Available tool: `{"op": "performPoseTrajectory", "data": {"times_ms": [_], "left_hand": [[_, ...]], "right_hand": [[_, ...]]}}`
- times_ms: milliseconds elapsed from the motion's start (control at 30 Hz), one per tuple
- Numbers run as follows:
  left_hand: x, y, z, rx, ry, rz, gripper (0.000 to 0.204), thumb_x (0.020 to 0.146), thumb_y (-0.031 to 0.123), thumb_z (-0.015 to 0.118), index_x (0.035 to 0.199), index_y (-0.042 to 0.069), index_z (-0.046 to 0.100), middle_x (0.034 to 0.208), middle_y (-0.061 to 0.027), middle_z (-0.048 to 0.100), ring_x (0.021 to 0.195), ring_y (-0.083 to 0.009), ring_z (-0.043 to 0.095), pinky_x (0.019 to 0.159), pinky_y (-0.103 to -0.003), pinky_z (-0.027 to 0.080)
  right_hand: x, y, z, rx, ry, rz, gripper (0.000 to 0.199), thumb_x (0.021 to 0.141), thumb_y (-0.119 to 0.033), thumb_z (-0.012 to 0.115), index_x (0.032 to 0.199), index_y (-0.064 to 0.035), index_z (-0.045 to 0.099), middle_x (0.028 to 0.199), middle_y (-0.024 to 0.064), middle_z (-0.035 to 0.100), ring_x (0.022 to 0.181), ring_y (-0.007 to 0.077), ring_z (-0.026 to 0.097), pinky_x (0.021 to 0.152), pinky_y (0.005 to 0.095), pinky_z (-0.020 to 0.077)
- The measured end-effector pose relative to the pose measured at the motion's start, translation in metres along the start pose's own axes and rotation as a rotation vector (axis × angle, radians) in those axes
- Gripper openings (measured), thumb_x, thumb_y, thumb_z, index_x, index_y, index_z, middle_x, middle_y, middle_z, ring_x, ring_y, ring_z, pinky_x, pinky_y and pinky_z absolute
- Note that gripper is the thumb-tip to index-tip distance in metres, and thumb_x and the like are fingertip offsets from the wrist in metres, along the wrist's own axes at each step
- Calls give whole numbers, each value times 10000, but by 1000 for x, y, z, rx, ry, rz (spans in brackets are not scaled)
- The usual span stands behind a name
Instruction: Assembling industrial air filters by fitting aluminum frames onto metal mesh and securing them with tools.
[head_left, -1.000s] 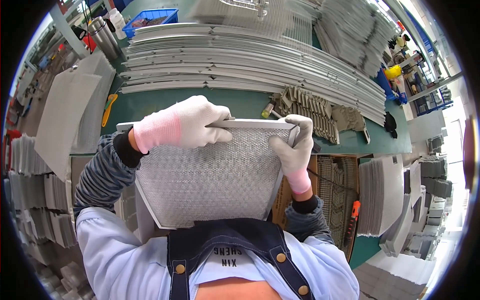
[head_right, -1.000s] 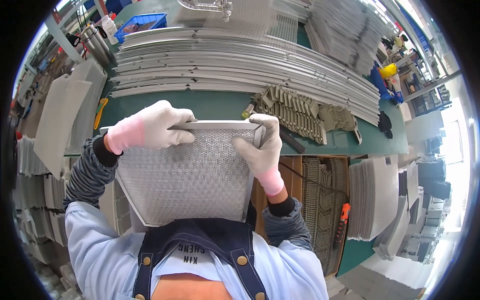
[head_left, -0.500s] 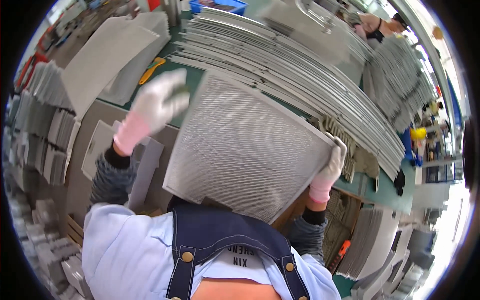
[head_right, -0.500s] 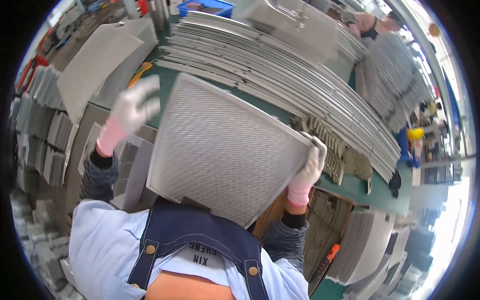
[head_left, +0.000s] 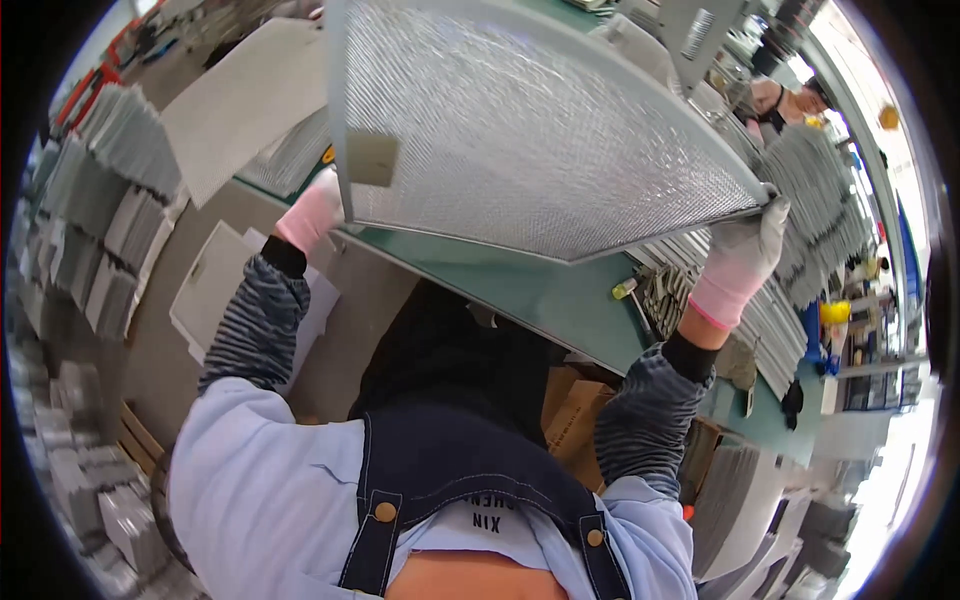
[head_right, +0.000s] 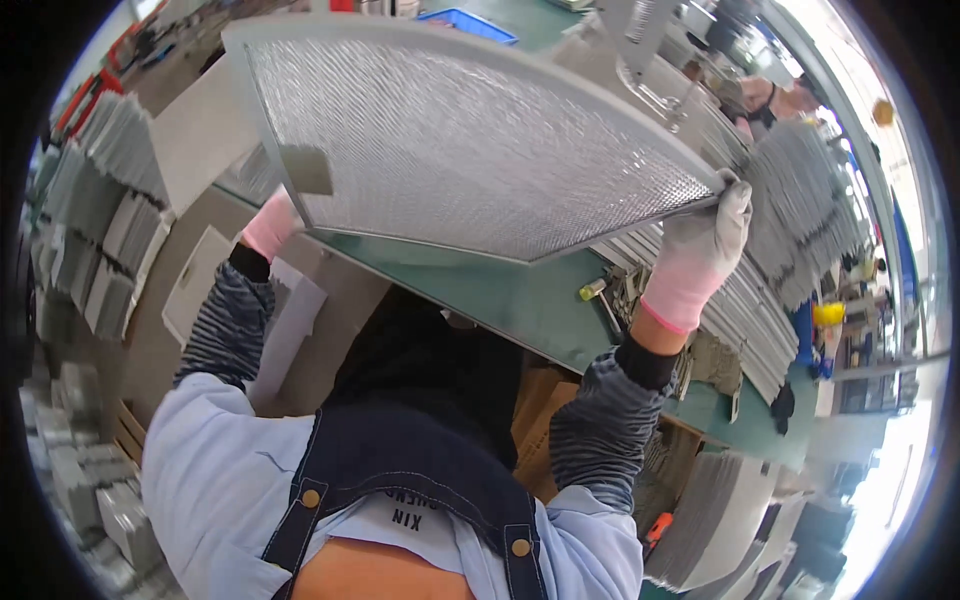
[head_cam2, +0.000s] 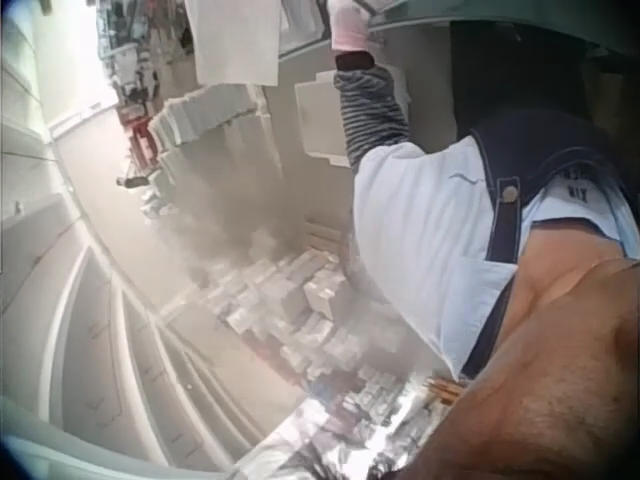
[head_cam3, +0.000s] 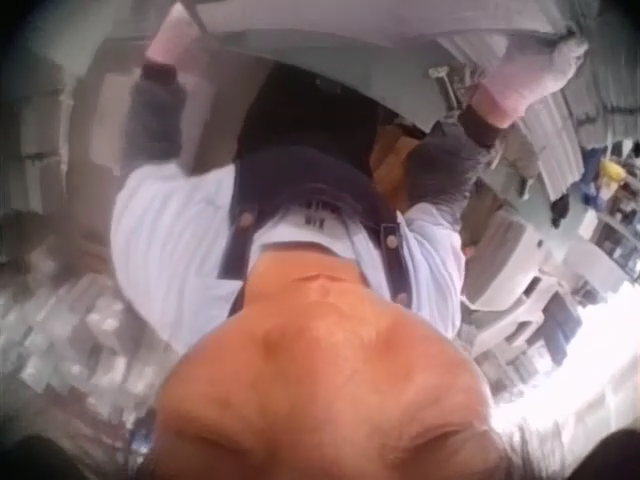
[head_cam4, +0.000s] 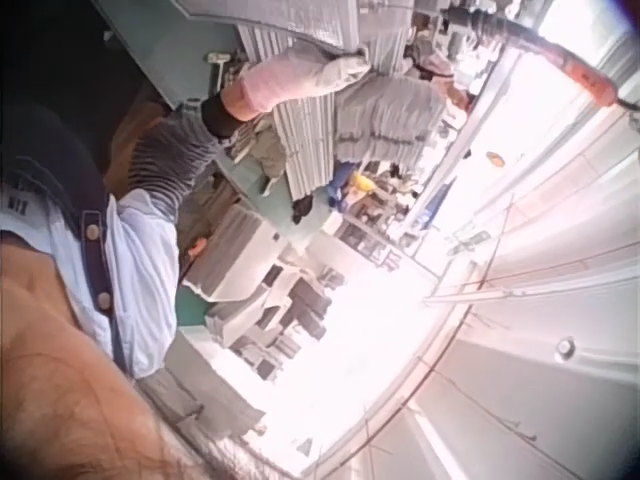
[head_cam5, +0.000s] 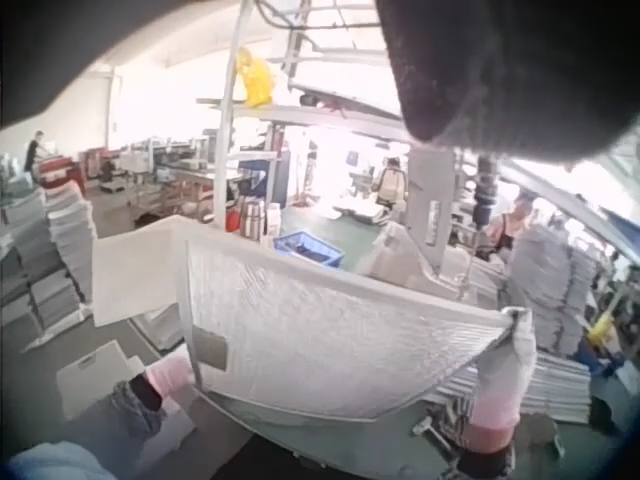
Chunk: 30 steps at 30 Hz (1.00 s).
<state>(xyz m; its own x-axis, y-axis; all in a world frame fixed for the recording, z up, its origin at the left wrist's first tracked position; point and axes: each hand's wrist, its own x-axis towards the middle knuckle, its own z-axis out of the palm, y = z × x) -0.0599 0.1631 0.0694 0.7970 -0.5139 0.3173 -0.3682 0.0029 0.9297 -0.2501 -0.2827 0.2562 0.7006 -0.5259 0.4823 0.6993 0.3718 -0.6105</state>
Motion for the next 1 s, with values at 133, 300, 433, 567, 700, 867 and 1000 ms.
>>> {"op": "performPoseTrajectory", "data": {"times_ms": [133, 300, 433, 567, 700, 867, 1000], "left_hand": [[80, 74, 29, -256, 767, 22, 157, 919, 84, 598, 1039, -16, 623, 922, -46, 644, 801, -118, 610, 747, -249, 515], [106, 225, 138, 593, 271, 735, 440, 791, 146, 723, 1194, 23, 595, 1167, -123, 632, 1115, -192, 584, 989, -353, 432], [125, 227, 244, 1007, 81, 859, 484, 671, 367, 797, 1048, 106, 641, 979, -62, 633, 932, -218, 605, 826, -381, 448], [153, 221, 209, 659, 215, 987, 515, 675, 542, 749, 918, 99, 649, 796, -44, 588, 753, -214, 564, 757, -404, 408], [138, 220, 214, 905, 139, 980, 580, 607, 475, 797, 1040, 131, 624, 791, -28, 485, 828, -244, 522, 880, -455, 387], [138, 224, 225, 925, 177, 901, 545, 584, 461, 809, 986, 127, 653, 831, -47, 528, 832, -266, 507, 878, -473, 360], [147, 212, 228, 871, 202, 855, 447, 602, 402, 809, 877, 135, 580, 823, -24, 529, 806, -231, 515, 770, -401, 352]], "right_hand": [[-25, -13, 11, -841, 167, -343, 124, 953, -156, 575, 944, -45, 630, 892, 39, 588, 795, 111, 496, 749, 249, 414], [-37, 18, 35, -547, 64, -236, 78, 897, -85, 645, 867, -14, 638, 757, -16, 596, 649, 15, 457, 595, 171, 366], [-30, 9, 47, -811, -128, -251, 106, 898, -73, 627, 915, 17, 680, 820, 7, 649, 749, 47, 553, 694, 190, 440], [-15, -9, 26, -984, -371, -10, 252, 907, -102, 601, 1112, 32, 662, 890, 37, 678, 818, 71, 598, 759, 214, 472], [-37, -10, -47, -1348, -382, 261, 268, 873, -137, 619, 1089, 16, 663, 888, 98, 693, 774, 122, 639, 729, 277, 512], [-113, 46, -144, -2275, -405, 382, 130, 797, -161, 617, 896, -78, 601, 843, 104, 616, 852, 292, 619, 728, 421, 484], [-130, 83, -182, -2446, -305, -25, 211, 723, -131, 635, 921, -104, 568, 848, 73, 569, 843, 270, 561, 710, 389, 425]]}}
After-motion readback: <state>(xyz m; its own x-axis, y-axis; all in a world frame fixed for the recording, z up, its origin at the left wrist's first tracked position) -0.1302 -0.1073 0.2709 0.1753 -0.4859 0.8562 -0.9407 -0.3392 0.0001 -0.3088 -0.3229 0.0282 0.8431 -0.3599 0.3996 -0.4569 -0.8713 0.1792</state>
